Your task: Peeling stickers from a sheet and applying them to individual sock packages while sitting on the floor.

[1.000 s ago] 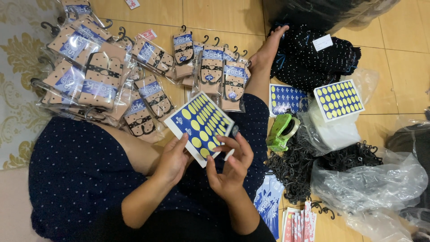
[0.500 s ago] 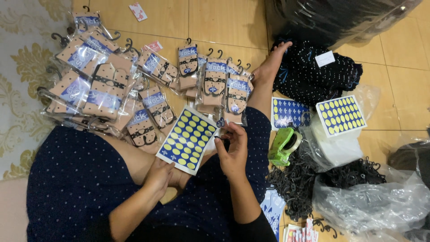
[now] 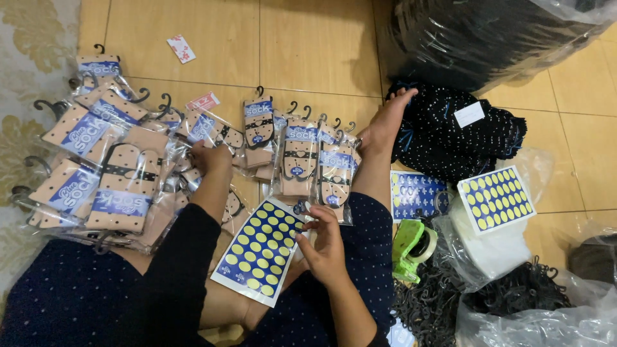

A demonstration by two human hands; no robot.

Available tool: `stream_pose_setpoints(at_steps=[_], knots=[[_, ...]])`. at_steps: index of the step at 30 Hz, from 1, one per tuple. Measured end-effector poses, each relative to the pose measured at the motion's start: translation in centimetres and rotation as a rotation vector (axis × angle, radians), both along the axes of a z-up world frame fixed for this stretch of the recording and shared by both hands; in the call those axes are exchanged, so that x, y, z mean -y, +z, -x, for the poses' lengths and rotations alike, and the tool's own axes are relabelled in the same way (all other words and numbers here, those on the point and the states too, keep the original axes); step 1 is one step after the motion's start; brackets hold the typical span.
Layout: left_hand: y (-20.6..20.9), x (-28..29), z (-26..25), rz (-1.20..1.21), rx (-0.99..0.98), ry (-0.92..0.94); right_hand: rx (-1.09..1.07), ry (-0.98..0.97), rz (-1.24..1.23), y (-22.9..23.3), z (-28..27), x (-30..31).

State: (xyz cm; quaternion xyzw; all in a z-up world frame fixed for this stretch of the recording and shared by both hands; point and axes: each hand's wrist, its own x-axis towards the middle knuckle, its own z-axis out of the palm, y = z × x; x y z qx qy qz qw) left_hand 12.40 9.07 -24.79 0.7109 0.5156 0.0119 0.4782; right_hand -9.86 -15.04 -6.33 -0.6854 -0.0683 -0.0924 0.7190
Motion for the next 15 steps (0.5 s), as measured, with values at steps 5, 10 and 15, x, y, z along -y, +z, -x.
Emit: stream_pose_setpoints(at_steps=[5,10,15], knots=[[0.3,0.3,-0.5,0.052,0.324,0.138,-0.045,0.021,0.012,-0.8,0.1,1.7],[10.6,2.1,5.7,-0.32,0.866,-0.381,-0.002,0.033,0.033,0.4,0.0,1.0],[19.1,3.5,10.7,-0.545,0.969,-0.775,0.121,-0.048,-0.08,5.7,-1.3,-0.7]])
